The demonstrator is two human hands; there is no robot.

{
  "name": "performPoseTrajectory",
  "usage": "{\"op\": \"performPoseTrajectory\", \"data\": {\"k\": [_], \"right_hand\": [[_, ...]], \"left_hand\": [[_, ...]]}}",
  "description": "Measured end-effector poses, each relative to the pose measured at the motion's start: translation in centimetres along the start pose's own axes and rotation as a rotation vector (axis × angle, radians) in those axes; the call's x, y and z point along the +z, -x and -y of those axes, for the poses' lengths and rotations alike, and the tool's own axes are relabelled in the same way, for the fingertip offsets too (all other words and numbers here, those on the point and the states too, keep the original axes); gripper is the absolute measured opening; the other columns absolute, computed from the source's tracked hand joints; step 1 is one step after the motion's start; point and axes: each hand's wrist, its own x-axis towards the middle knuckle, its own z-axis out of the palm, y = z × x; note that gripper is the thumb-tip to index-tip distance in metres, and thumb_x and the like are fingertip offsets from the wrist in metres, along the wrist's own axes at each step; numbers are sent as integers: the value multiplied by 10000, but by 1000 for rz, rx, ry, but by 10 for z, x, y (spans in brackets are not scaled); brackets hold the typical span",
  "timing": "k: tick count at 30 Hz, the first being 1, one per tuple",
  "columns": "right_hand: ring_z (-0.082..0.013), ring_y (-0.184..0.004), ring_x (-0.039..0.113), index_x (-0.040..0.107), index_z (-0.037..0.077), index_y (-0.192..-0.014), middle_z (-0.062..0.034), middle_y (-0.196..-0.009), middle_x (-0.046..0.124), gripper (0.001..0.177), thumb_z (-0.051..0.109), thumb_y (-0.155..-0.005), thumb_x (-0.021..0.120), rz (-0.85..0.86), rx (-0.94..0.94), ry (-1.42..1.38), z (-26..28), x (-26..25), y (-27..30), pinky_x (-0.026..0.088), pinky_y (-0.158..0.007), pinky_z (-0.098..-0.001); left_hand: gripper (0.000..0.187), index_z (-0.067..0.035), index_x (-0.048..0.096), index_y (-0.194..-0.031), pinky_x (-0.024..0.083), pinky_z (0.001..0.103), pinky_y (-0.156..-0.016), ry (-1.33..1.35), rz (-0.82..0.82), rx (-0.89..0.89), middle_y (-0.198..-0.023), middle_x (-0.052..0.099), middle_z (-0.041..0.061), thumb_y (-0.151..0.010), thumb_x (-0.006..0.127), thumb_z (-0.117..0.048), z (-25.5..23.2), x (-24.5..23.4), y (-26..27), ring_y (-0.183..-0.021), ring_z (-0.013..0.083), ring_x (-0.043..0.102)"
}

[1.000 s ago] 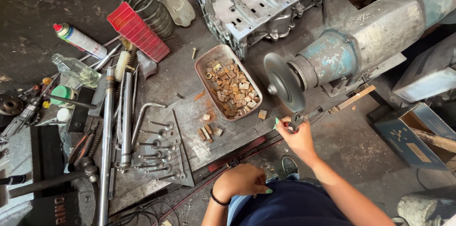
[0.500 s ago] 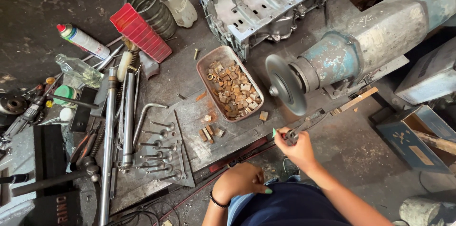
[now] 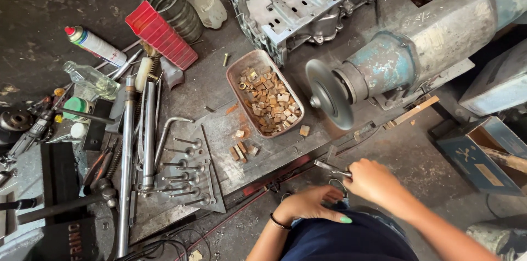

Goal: The person uses pliers to hold small metal pieces against a rotating grinding wheel to smooth or shape them. They repeatedly pick up pieces from a tray, grind them, and place them back down on the workbench.

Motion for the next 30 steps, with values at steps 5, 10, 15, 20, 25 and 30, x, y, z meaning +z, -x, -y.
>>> {"op": "performPoseTrajectory", "data": {"k": [5, 10, 15, 20, 25, 30], "right_hand": [[-387, -851, 698, 664, 68, -918, -145, -930, 703, 318, 363, -907, 544, -89, -52, 231, -35, 7, -7, 550, -736, -488], [-347, -797, 708, 633, 111, -855, -94, -831, 714, 282, 386, -878, 574, -181, -133, 274, -26, 22, -8, 558, -705, -472], [-387, -824, 689, 655, 140, -859, -100, -864, 701, 279, 407, -856, 572, -177, -271, 400, 3, 56, -33, 528, -710, -506], [-355, -888, 694, 701, 140, -894, -105, -898, 723, 232, 295, -803, 554, -138, -301, 450, 57, 56, -33, 529, -755, -480], [-300, -1148, 519, 734, 122, -929, -141, -906, 673, 251, 166, -753, 560, -216, -377, 470, 92, 69, -40, 419, -1013, -433], [-297, -1198, 490, 705, 115, -936, -76, -857, 731, 274, 296, -763, 595, -344, -410, 538, 117, 77, -54, 390, -969, -427]], "left_hand": [[509, -105, 631, -1206, 489, 273, -906, -134, -144, 135, -1157, 686, 42, -774, 680, -370, 37, -3, -17, -1039, 145, 640], [265, -90, 712, -1126, 501, 319, -823, -211, -834, 225, -1082, 749, 81, -905, 586, -163, 30, -15, 21, -960, 200, 713], [293, -164, 724, -1141, 492, 269, -837, -57, -1065, 224, -1110, 752, 39, -935, 590, -323, 5, -7, 74, -1007, 136, 697], [384, -88, 724, -1070, 520, 277, -770, 41, -1124, 162, -1018, 743, 56, -821, 718, -381, 35, 5, 69, -881, 132, 689], [385, -114, 740, -923, 507, 295, -657, 60, -1232, 49, -815, 754, 35, -782, 731, -472, 55, -10, 88, -729, 116, 689], [362, -197, 739, -1037, 561, 394, -853, 74, -1162, -66, -902, 761, 14, -765, 753, -435, 81, -29, 109, -977, 256, 718]]}}
